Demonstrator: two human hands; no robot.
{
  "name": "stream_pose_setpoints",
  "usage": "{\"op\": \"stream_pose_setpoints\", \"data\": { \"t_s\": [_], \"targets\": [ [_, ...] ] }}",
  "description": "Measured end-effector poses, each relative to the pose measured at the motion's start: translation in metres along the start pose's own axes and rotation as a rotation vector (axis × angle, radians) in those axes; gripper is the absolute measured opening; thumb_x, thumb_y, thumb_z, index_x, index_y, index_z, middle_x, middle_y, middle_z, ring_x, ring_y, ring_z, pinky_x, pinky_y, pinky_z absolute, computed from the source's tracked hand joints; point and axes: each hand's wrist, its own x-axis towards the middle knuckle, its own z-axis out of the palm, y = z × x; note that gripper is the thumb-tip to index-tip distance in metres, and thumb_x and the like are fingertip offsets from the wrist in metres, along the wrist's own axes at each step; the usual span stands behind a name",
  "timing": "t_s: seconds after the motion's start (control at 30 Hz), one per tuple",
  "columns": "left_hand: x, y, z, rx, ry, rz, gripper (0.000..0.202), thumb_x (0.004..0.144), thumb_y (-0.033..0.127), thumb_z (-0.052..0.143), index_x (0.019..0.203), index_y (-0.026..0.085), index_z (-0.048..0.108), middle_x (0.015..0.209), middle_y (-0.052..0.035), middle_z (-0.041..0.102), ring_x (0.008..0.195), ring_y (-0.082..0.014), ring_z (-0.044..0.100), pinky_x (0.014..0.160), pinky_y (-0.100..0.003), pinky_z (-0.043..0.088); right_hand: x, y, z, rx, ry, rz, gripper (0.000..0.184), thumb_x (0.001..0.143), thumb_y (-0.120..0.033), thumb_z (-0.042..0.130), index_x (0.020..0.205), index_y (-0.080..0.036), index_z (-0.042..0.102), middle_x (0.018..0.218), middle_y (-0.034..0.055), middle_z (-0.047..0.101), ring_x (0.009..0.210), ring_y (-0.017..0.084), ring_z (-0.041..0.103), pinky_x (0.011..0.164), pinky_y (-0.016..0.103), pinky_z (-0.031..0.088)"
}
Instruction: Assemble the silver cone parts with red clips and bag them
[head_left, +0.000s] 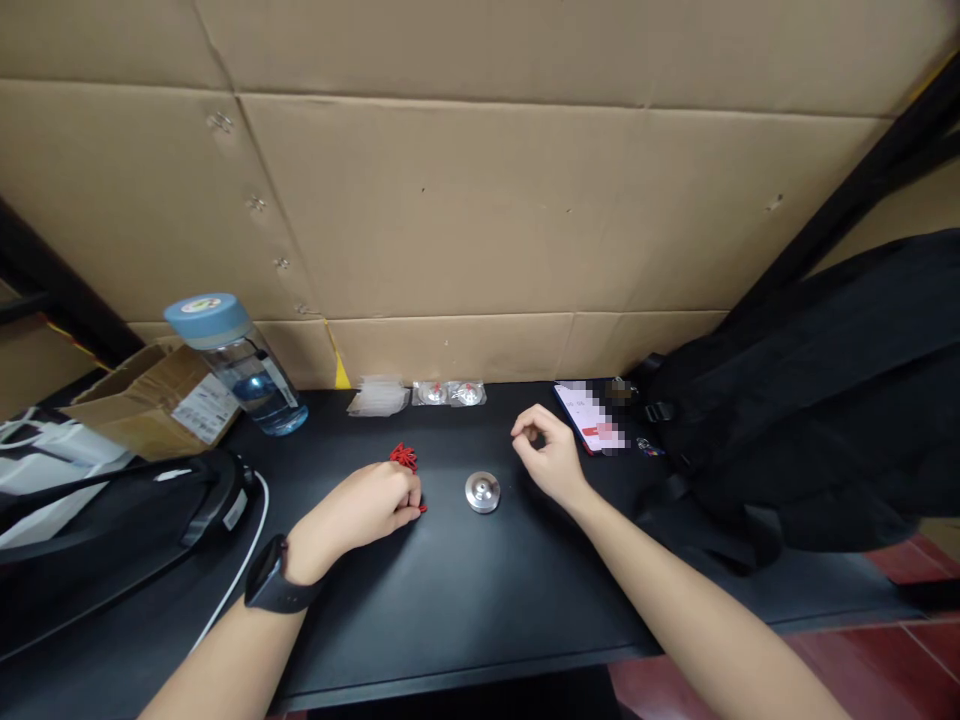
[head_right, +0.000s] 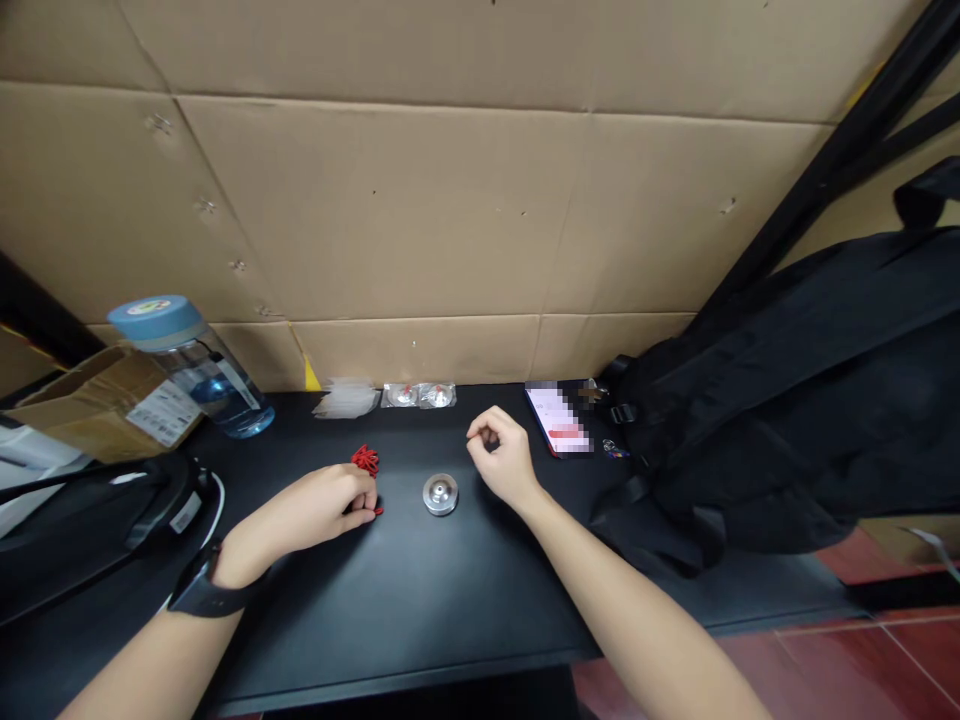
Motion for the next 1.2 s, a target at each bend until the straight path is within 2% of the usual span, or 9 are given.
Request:
{"op": "stream_pose_setpoints", "data": {
  "t_s": [0.13, 0.23, 0.33, 0.47, 0.57, 0.7, 0.87, 1.0, 1.2],
  "targets": [
    [0.001, 0.002, -0.001, 0.006, 0.011, 0.029, 0.012, 0.087, 0.022, 0.060, 0.077, 0.022, 0.068, 0.075, -0.0017, 0.069, 0.069, -0.0176, 0.063, 0.064, -0.027, 0.040, -0.008, 0.006, 0.015, -0.306, 0.126, -0.197, 0.015, 0.080, -0.009, 0.054, 0.073, -0.022, 0.058, 0.076, 0.0029, 0.060, 0.071, 0.018, 0.055, 0.073, 0.036, 0.042],
    [0.002, 0.002, -0.001, -0.013, 0.004, 0.036, 0.012, 0.087, 0.022, 0.060, 0.078, 0.023, 0.068, 0.074, -0.0013, 0.068, 0.067, -0.0170, 0.061, 0.063, -0.027, 0.039, -0.010, 0.006, 0.016, -0.474, 0.130, -0.324, 0.015, 0.080, -0.008, 0.058, 0.073, -0.022, 0.060, 0.079, 0.0038, 0.063, 0.076, 0.020, 0.056, 0.081, 0.041, 0.038],
    [0.002, 0.003, -0.002, -0.010, -0.004, 0.040, 0.013, 0.087, 0.021, 0.058, 0.078, 0.022, 0.067, 0.075, -0.0018, 0.068, 0.067, -0.0166, 0.061, 0.064, -0.027, 0.040, -0.012, 0.005, 0.014, -0.513, 0.019, -0.470, 0.018, 0.083, -0.008, 0.059, 0.077, -0.024, 0.064, 0.087, 0.0034, 0.066, 0.086, 0.021, 0.058, 0.087, 0.044, 0.036],
    [0.002, 0.004, -0.001, 0.002, 0.007, 0.071, 0.014, 0.090, 0.022, 0.055, 0.079, 0.021, 0.064, 0.080, -0.0032, 0.068, 0.072, -0.0172, 0.062, 0.068, -0.027, 0.042, -0.015, 0.000, 0.011, -0.313, -0.186, -0.628, 0.018, 0.084, -0.011, 0.058, 0.088, -0.026, 0.068, 0.096, 0.0056, 0.064, 0.091, 0.021, 0.059, 0.084, 0.041, 0.044],
    [0.004, 0.005, 0.002, -0.054, 0.087, 0.063, 0.017, 0.096, 0.027, 0.050, 0.083, 0.021, 0.060, 0.083, -0.0034, 0.067, 0.073, -0.0174, 0.062, 0.068, -0.028, 0.043, -0.014, -0.007, 0.009, -0.178, -0.335, -0.524, 0.022, 0.082, -0.019, 0.059, 0.102, -0.023, 0.067, 0.102, 0.0093, 0.063, 0.091, 0.023, 0.060, 0.081, 0.039, 0.050],
    [0.010, 0.007, 0.008, -0.149, 0.223, 0.040, 0.018, 0.100, 0.030, 0.047, 0.091, 0.022, 0.060, 0.088, -0.0034, 0.069, 0.078, -0.0184, 0.064, 0.071, -0.029, 0.044, -0.009, -0.013, 0.004, -0.302, -0.579, -0.407, 0.038, 0.080, -0.032, 0.070, 0.116, -0.022, 0.066, 0.113, 0.0100, 0.065, 0.096, 0.024, 0.061, 0.090, 0.042, 0.049],
    [0.020, 0.010, 0.019, -0.139, 0.370, 0.047, 0.011, 0.098, 0.029, 0.057, 0.094, 0.023, 0.066, 0.093, -0.0015, 0.074, 0.085, -0.0185, 0.065, 0.086, -0.032, 0.045, -0.009, -0.013, -0.003, -0.285, -0.777, -0.233, 0.033, 0.084, -0.032, 0.073, 0.115, -0.023, 0.069, 0.111, 0.0072, 0.067, 0.101, 0.022, 0.064, 0.094, 0.035, 0.050],
    [0.026, 0.012, 0.026, -0.134, 0.408, 0.016, 0.016, 0.098, 0.034, 0.058, 0.097, 0.025, 0.070, 0.099, -0.0016, 0.076, 0.092, -0.0201, 0.065, 0.088, -0.034, 0.044, -0.011, -0.013, -0.004, -0.261, -0.825, -0.192, 0.041, 0.078, -0.036, 0.081, 0.115, -0.022, 0.070, 0.113, 0.0071, 0.067, 0.101, 0.022, 0.064, 0.092, 0.033, 0.051],
    [0.027, 0.016, 0.026, -0.154, 0.473, -0.038, 0.022, 0.101, 0.036, 0.052, 0.097, 0.023, 0.069, 0.097, -0.0026, 0.072, 0.093, -0.0195, 0.063, 0.087, -0.034, 0.041, -0.012, -0.016, -0.002, -0.267, -0.789, -0.203, 0.030, 0.081, -0.027, 0.078, 0.110, -0.024, 0.071, 0.105, 0.0037, 0.071, 0.097, 0.021, 0.064, 0.090, 0.033, 0.050]
  ]
}}
